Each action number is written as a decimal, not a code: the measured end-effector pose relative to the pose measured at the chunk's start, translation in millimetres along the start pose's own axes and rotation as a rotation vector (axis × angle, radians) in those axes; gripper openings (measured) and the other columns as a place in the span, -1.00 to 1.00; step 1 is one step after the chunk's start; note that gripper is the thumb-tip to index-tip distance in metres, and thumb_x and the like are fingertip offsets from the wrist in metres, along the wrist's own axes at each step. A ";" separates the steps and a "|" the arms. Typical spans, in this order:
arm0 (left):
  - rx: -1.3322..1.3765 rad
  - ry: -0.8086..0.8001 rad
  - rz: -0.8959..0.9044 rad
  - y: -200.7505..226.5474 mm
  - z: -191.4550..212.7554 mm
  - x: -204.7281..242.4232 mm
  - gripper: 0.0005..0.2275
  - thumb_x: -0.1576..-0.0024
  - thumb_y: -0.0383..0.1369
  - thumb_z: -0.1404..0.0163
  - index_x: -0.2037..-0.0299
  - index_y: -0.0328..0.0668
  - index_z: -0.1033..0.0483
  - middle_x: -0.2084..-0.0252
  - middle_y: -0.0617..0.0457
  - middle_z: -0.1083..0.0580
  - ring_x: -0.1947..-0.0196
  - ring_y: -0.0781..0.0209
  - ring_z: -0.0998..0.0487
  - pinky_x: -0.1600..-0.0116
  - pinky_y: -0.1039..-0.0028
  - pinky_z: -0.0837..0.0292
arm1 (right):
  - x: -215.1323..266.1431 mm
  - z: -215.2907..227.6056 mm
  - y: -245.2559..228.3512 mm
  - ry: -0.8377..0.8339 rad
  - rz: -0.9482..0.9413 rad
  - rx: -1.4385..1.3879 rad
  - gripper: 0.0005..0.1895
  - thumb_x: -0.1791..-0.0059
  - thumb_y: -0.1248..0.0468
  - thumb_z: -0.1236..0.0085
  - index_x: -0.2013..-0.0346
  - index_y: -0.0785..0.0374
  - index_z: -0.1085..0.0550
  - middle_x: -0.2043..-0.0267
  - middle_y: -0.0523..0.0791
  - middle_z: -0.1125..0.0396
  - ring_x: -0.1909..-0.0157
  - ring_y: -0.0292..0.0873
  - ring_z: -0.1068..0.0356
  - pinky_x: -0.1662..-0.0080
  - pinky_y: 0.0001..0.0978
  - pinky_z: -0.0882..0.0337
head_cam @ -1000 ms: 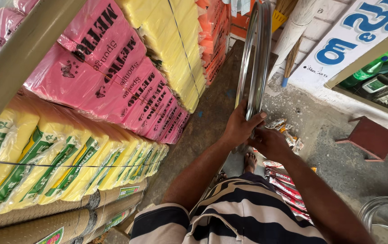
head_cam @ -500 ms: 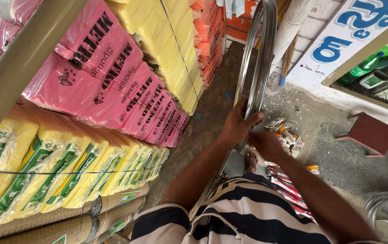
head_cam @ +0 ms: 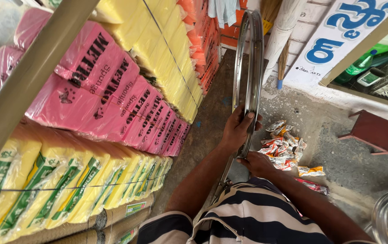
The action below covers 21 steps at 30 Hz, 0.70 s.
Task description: The person repeatedly picks up a metal rim from a stack, lifts it, and places it onto a growing pile on the floor. The action is performed one at a time in a repetitive loop.
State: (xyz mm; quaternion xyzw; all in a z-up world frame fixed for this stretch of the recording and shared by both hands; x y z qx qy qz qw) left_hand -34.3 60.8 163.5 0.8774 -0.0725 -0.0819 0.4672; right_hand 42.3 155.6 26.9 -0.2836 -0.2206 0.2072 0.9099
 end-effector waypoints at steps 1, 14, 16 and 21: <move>-0.001 0.008 0.007 0.2 0.7 0.0 -0.65 -0.35 -0.26 0.02 -0.26 -0.26 -0.31 0.10 -0.03 -0.52 0.20 0.26 -0.59 0.08 0.39 -0.57 | 0.0 0.8 -0.7 0.016 0.010 -0.001 -0.54 -0.06 -0.14 0.07 0.08 0.11 -0.57 0.17 -0.02 -0.48 0.05 0.10 -0.47 0.02 0.00 -0.42; -0.188 0.181 0.131 -28.3 41.5 9.7 -0.74 -0.32 -0.25 0.03 0.03 -0.35 -0.48 0.23 -0.04 -0.60 0.27 0.18 -0.64 0.13 0.38 -0.59 | -8.8 -32.7 26.5 -0.048 -0.022 0.033 -0.51 -0.06 -0.16 0.06 -0.02 0.11 -0.52 -0.07 -0.04 -0.44 -0.17 0.05 -0.38 -0.19 -0.03 -0.33; -0.489 0.167 0.040 -8.0 53.9 22.6 -0.74 -0.33 -0.25 0.03 0.10 -0.35 -0.54 0.24 0.00 -0.62 0.24 0.24 -0.63 0.11 0.45 -0.54 | -10.8 -39.8 29.2 -0.018 -0.004 -0.015 -0.47 -0.06 -0.16 0.08 -0.15 0.07 -0.48 -0.23 -0.04 -0.35 -0.28 0.08 -0.26 -0.23 0.01 -0.23; -0.261 0.111 -0.018 25.2 47.2 22.1 -0.79 -0.35 -0.30 0.05 -0.04 -0.28 -0.44 0.19 -0.04 -0.55 0.24 0.15 -0.59 0.14 0.37 -0.53 | -8.6 -38.8 -2.3 -0.136 -0.061 -0.011 -0.43 -0.12 -0.20 0.13 -0.20 0.10 -0.46 -0.23 -0.03 -0.36 -0.29 0.09 -0.29 -0.23 0.04 -0.26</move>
Point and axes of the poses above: each hand's wrist, its own x-axis away from the middle knuckle, its own z-axis out of the back of the hand, y = z × x, the point moved 8 cm from there along -x, towards the middle knuckle
